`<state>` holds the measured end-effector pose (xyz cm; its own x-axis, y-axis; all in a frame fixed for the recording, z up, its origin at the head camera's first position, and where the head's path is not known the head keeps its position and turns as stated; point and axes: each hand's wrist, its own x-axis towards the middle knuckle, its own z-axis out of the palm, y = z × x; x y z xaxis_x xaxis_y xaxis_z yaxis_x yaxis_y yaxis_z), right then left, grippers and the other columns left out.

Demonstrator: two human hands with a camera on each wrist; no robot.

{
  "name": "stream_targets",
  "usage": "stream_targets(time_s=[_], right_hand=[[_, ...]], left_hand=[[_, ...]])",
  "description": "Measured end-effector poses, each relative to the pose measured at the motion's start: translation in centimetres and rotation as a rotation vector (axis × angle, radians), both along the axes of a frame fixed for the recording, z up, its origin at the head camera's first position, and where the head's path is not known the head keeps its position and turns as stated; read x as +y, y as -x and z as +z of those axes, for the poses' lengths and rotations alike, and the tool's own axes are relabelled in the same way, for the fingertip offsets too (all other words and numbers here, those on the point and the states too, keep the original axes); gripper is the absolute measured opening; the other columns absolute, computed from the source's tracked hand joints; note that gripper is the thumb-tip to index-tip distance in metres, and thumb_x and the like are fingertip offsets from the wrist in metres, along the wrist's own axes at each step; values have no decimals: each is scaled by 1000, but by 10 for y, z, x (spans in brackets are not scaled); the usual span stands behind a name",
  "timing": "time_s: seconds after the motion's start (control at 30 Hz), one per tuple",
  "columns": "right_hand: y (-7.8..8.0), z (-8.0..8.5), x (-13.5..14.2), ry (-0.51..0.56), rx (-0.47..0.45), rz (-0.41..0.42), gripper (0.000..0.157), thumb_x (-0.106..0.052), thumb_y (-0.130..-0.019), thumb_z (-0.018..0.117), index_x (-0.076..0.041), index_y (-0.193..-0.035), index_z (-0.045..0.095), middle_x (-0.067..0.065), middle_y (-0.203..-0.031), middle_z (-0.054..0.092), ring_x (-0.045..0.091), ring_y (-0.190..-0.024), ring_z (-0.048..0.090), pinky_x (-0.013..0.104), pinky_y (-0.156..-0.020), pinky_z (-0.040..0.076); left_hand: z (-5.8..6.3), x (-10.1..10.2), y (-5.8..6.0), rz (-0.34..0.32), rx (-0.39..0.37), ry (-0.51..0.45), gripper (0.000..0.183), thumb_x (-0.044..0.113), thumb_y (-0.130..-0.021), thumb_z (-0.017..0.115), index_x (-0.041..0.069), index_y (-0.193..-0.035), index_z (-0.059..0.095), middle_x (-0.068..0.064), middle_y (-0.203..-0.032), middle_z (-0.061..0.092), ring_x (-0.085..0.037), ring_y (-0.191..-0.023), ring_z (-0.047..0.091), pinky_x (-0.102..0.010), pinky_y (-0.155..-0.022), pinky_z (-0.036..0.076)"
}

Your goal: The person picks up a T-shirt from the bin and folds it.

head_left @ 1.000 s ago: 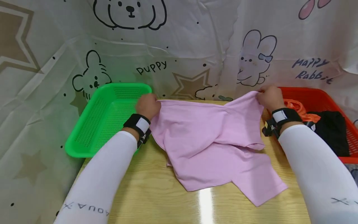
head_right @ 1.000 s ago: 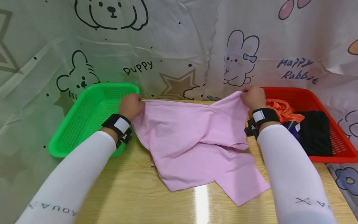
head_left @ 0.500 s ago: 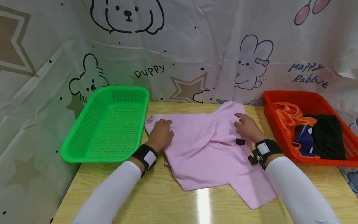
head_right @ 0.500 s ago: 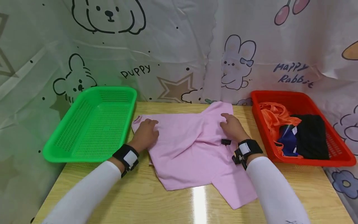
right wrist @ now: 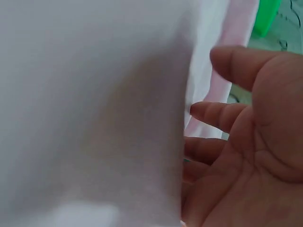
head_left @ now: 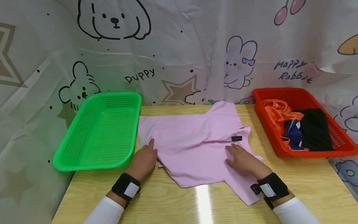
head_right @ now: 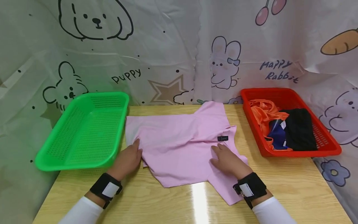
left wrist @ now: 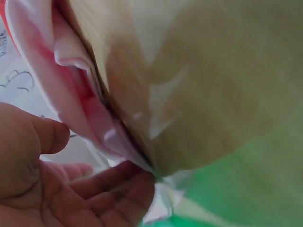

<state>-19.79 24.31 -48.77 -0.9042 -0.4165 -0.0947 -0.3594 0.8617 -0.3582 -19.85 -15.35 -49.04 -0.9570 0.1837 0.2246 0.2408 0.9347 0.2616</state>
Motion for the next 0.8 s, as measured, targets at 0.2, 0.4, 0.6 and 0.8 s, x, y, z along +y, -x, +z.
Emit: stream_targets(time_s=[0.2,0.4,0.6,0.8], right_hand=[[19,-9,20,-17,-94,-61,70,-30,-91,55,7,-143,26,37,-148,12,51,-134,5,74,-100,14],[36,-7,25,-11,-175,-56,74,-32,-92,54,6,-144,20,36,-150,3,49,-134,-2,79,-96,9],[51,-14,30,24,-203,-85,75,-32,-91,55,6,-145,19,34,-150,0,49,-134,-6,79,-97,5],[61,-21,44,53,-236,-104,74,-32,-90,57,1,-146,22,29,-153,0,44,-136,-8,77,-98,1]], left_hand=[[7,-1,23,75,-119,87,45,26,-95,47,-18,-105,49,-29,-68,61,-43,-68,60,-52,-62,51],[17,0,52,120,-320,78,61,40,-97,40,-18,-115,46,-36,-92,61,-46,-84,60,-53,-73,51],[17,18,59,149,-387,112,82,55,-92,41,-11,-140,27,-40,-123,49,-53,-114,41,-59,-93,40],[0,40,16,-100,-46,102,48,42,-87,63,-2,-103,58,-20,-93,58,-35,-88,55,-46,-67,53]])
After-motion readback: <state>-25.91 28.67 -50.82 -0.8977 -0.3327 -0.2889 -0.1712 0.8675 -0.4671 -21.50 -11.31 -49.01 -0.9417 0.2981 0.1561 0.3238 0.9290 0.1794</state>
